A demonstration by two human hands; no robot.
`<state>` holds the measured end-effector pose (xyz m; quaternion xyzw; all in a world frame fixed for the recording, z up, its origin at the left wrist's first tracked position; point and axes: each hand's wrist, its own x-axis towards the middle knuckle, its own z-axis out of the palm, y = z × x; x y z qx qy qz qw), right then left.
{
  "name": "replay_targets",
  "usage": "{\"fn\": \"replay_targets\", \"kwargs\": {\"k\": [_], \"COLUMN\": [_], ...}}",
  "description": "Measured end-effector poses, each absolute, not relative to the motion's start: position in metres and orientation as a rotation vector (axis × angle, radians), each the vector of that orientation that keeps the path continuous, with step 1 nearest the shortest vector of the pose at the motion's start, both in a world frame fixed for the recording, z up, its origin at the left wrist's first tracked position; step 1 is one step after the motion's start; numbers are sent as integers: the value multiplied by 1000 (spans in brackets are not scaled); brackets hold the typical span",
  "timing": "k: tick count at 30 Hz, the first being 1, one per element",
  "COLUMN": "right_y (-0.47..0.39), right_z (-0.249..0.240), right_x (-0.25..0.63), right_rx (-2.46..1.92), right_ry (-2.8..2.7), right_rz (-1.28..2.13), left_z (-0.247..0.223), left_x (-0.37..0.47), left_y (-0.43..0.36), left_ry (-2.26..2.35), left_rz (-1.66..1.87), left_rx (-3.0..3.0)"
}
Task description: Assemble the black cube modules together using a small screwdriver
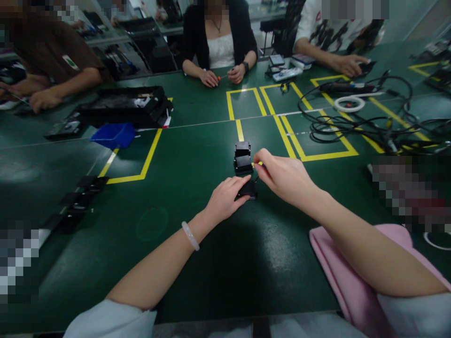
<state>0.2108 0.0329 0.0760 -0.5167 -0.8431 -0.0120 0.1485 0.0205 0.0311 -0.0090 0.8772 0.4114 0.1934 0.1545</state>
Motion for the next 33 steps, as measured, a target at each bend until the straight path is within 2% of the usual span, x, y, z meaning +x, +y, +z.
{"fn": "replay_targets", "kwargs": {"k": [33], "right_y": [33], "right_z": [75], "right_x": [211], "right_rx": [-1520], "right_ry": [-2441], "right_rz": [-25], "left_z": [-8], "left_x": [21], "left_y": [31], "left_ry": [1179], "left_rz": [529], "left_rx": [2514]}}
